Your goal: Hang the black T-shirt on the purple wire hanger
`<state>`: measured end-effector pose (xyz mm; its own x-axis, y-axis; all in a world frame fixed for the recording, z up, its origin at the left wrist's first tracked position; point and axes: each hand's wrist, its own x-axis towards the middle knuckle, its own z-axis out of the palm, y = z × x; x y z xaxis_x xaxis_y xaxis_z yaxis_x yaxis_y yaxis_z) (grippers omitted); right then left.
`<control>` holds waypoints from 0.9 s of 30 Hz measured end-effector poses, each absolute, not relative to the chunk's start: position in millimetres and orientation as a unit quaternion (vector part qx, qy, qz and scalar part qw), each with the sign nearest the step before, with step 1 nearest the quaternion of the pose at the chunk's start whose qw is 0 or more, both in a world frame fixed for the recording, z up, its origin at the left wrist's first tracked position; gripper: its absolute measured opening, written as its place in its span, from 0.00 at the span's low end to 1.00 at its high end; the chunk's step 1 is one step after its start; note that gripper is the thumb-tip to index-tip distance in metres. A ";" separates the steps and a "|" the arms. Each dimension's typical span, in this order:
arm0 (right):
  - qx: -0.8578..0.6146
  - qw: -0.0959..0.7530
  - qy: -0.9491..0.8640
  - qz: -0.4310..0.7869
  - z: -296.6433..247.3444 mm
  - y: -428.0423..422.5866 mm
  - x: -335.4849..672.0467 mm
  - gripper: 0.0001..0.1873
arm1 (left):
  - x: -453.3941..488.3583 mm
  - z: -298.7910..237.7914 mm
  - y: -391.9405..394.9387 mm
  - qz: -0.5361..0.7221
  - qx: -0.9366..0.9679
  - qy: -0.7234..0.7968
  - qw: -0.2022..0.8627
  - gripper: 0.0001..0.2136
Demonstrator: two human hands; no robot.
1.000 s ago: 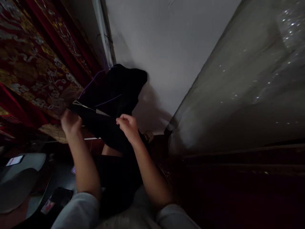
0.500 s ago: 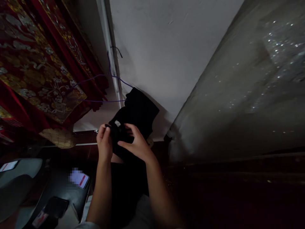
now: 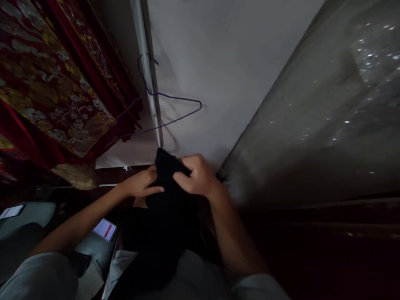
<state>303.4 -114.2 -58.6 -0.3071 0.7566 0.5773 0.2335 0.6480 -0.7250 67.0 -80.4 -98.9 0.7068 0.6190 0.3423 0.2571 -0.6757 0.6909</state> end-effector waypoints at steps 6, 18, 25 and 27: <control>-0.291 0.559 -0.764 0.137 -19.6 -78.2 308.9 0.16 | -0.3 -64.6 -73.4 0.127 0.927 0.344 0.084 0.11; -0.304 0.701 -0.575 0.291 -22.3 0.6 272.7 0.13 | -16.3 -72.2 -95.3 0.190 0.873 0.448 0.044 0.14; -0.230 0.659 -0.684 0.211 -15.1 -33.5 249.6 0.08 | 20.2 -68.5 -85.4 0.385 0.791 0.328 0.343 0.15; -0.218 0.647 -0.703 0.198 -8.1 -41.8 249.3 0.07 | 32.0 -76.9 -80.2 0.380 0.782 0.309 0.385 0.24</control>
